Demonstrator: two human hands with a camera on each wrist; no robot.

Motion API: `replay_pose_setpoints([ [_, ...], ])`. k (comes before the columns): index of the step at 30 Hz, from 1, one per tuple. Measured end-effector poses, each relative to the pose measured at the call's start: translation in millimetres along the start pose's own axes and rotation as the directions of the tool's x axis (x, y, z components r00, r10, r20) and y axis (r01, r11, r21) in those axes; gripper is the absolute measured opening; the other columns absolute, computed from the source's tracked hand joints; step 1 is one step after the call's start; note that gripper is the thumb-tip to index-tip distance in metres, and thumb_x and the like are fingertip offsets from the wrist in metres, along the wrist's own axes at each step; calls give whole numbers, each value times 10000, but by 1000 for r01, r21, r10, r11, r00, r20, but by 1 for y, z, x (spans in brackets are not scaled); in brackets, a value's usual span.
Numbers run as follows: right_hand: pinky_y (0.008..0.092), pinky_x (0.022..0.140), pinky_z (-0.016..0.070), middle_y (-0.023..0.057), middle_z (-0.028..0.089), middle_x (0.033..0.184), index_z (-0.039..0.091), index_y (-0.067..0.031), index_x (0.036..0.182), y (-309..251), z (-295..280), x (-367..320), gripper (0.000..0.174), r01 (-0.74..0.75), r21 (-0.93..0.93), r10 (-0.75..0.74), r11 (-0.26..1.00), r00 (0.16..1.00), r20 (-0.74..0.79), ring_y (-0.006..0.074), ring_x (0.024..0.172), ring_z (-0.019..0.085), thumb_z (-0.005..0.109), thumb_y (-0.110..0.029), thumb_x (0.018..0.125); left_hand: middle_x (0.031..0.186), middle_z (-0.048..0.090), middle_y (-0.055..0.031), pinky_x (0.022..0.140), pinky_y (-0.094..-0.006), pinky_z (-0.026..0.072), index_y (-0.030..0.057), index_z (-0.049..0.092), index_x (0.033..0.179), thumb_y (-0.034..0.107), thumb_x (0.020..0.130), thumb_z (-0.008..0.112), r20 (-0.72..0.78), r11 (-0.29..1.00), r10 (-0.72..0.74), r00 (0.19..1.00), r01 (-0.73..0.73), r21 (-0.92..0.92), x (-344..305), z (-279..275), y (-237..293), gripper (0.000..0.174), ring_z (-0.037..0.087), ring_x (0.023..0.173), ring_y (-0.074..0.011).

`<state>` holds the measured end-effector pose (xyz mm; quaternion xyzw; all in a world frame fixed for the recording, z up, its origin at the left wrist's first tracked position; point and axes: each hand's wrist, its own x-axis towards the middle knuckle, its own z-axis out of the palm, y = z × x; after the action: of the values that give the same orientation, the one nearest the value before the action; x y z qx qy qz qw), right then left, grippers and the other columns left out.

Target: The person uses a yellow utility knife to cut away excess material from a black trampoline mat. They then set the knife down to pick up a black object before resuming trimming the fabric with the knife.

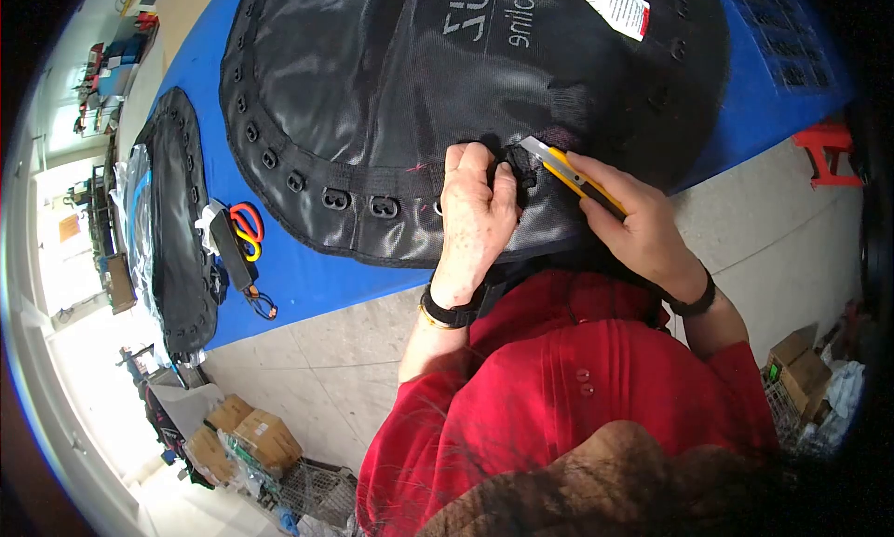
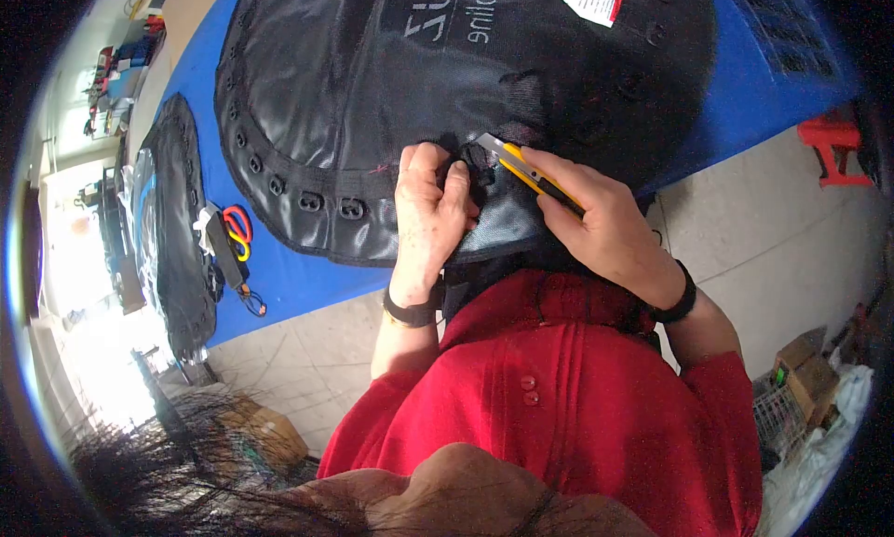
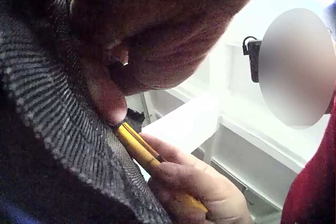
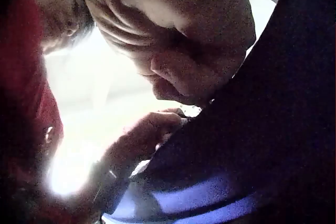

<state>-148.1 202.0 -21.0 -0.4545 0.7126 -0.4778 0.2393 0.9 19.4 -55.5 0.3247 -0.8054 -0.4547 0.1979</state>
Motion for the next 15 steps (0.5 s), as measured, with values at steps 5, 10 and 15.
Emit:
replay_pose_setpoints([
  [5, 414, 1073, 583, 209, 724, 1389, 639, -42, 1476, 3, -4, 10, 523, 31, -42, -30, 999, 999, 34, 366, 1274, 717, 699, 39, 963, 1068, 521, -114, 446, -300, 553, -26, 546, 1012, 24, 1055, 636, 1, 1000, 3, 1000, -3, 10, 1, -1, -1, 111, 674, 571, -167],
  [10, 413, 1079, 580, 199, 726, 1393, 646, -40, 1468, -3, -16, 8, 525, -15, -27, 18, 1000, 993, 119, 347, 1278, 719, 702, 41, 952, 1072, 520, -120, 443, -298, 549, -31, 541, 1021, 37, 1058, 634, 17, 1000, -2, 1000, 2, 26, 1, -2, -2, 121, 673, 567, -170],
  [15, 410, 1083, 574, 196, 726, 1397, 646, -40, 1464, -2, -18, 5, 518, -48, 16, 45, 999, 989, 143, 345, 1285, 718, 695, 38, 954, 980, 580, -219, 788, -500, 509, -29, 573, 951, 25, 962, 670, -58, 1000, -14, 998, 13, -16, 2, 1, 2, 112, 601, 893, -414],
])
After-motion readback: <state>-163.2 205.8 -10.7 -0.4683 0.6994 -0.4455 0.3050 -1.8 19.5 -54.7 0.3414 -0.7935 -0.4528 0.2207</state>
